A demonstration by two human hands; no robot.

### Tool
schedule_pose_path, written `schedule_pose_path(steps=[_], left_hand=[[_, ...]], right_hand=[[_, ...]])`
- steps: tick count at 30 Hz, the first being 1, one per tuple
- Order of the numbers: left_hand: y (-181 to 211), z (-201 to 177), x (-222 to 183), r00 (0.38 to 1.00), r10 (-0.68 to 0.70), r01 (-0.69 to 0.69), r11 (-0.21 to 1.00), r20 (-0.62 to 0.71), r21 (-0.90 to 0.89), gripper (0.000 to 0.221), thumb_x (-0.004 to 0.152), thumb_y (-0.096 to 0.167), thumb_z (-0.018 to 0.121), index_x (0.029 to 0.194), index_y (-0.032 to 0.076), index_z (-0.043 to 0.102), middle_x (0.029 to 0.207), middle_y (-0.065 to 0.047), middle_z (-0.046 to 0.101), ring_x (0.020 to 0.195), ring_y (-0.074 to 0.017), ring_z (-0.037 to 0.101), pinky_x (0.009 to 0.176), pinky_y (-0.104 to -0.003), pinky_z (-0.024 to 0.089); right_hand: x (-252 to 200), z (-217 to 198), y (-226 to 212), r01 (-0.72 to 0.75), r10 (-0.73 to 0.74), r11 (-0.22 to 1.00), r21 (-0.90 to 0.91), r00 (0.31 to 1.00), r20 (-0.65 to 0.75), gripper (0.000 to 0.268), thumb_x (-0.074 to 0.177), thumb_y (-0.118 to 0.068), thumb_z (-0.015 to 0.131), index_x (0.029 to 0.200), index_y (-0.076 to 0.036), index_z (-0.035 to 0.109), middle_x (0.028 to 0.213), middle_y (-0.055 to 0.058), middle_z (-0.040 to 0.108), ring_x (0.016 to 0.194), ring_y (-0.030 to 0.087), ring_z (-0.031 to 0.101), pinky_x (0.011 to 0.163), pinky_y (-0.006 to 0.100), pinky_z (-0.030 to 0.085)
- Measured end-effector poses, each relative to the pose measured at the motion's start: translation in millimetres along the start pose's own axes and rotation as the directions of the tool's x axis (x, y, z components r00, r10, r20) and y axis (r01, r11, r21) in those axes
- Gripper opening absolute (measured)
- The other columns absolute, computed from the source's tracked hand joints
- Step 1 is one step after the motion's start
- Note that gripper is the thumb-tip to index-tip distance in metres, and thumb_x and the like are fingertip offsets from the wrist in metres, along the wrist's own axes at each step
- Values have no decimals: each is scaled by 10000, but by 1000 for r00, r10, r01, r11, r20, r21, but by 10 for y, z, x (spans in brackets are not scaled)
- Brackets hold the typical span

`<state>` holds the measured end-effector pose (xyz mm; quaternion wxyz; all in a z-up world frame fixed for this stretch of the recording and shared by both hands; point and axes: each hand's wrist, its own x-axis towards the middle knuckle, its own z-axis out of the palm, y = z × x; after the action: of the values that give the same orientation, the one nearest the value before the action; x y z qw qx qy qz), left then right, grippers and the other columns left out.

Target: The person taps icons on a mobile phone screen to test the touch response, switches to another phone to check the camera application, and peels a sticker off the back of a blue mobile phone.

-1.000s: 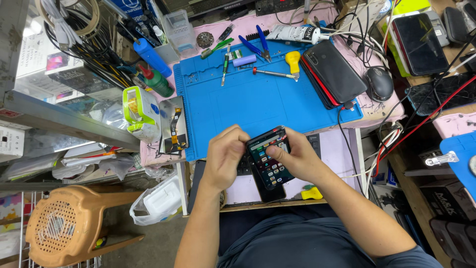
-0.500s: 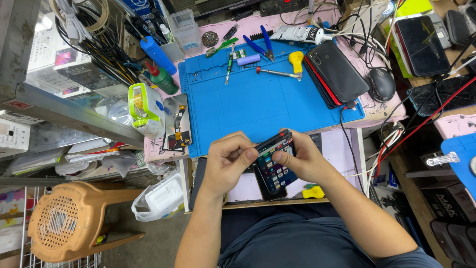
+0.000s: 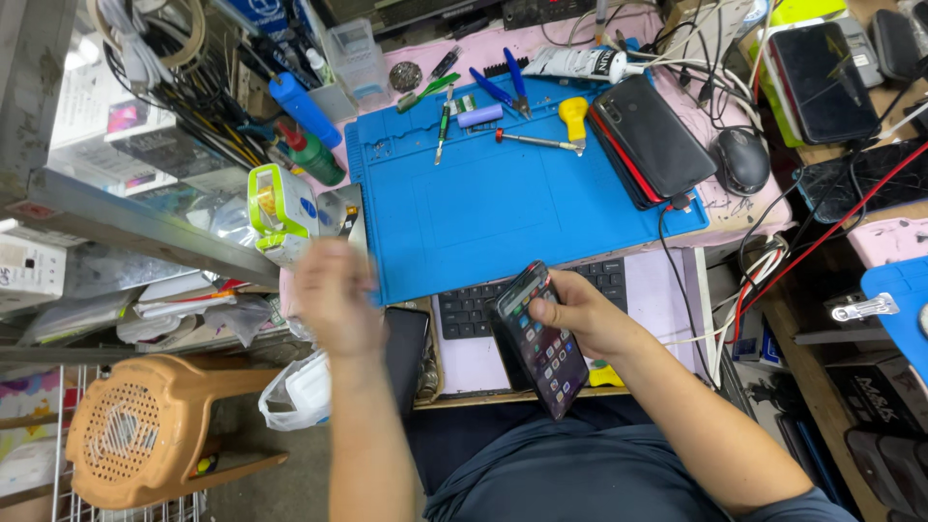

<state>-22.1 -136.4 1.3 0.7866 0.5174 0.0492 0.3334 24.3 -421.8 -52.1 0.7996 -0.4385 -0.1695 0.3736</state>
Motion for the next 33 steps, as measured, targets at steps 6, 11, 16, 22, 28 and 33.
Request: schedule_pose_path(steps=[6,11,16,22,28,33], left_hand=[[312,-925,733,923,384,-34,116,-13,993,215,987,242,702,1003,29,688,1019,-154,644,876,-279,639,801,-434,501],[166,-883,690,961,262,111,-73,-88,991,329,977,369,674,1048,55,742,1034,-182,674,950,-389,652,813,-507,486],[128,-893,806,983,154,117,-131,-96,984,380,1014,403,637,1025,49,772,1013,-244,681,923,-454,640,783,-535,481],[104,-1009,942,960,138,232,85,-242,969,332,1009,345,698,986,23,776,854,-238,716,781,-401,679,777,-478,515],[64,-1129,985,959,165,193,207,-229,959,242,891,214,823,936,-17,767,829,-185,724,741,-281,696,735,-406,527],[-40,-1276,970,961,81,166,598,-265,784,187,901,137,772,922,-45,733,893,-114,742,769,-167,656,694,-311,516]], right_hand=[[413,-411,-126,134,-128,990,34,983,-135,293,997,-234,707,1200,-37,630,1056,40,714,912,123,685,798,304,580],[1017,-622,-347,122,-122,992,-11,969,-214,269,996,-219,672,1187,-33,636,1010,48,728,858,114,697,747,299,593],[1113,-710,-379,63,-32,992,106,961,-273,257,997,-219,651,1165,-25,635,982,58,728,822,134,709,717,311,603],[1036,-730,-318,86,-67,993,82,975,-210,244,1016,-200,653,1176,-18,623,991,61,713,833,126,702,724,302,606],[977,-707,-283,96,-87,995,32,974,-208,245,1004,-190,650,1178,-23,609,999,59,713,846,126,707,736,301,612],[987,-730,-230,122,-120,992,-3,970,-213,243,1016,-182,663,1188,-15,621,1022,53,711,867,121,694,759,295,599]])
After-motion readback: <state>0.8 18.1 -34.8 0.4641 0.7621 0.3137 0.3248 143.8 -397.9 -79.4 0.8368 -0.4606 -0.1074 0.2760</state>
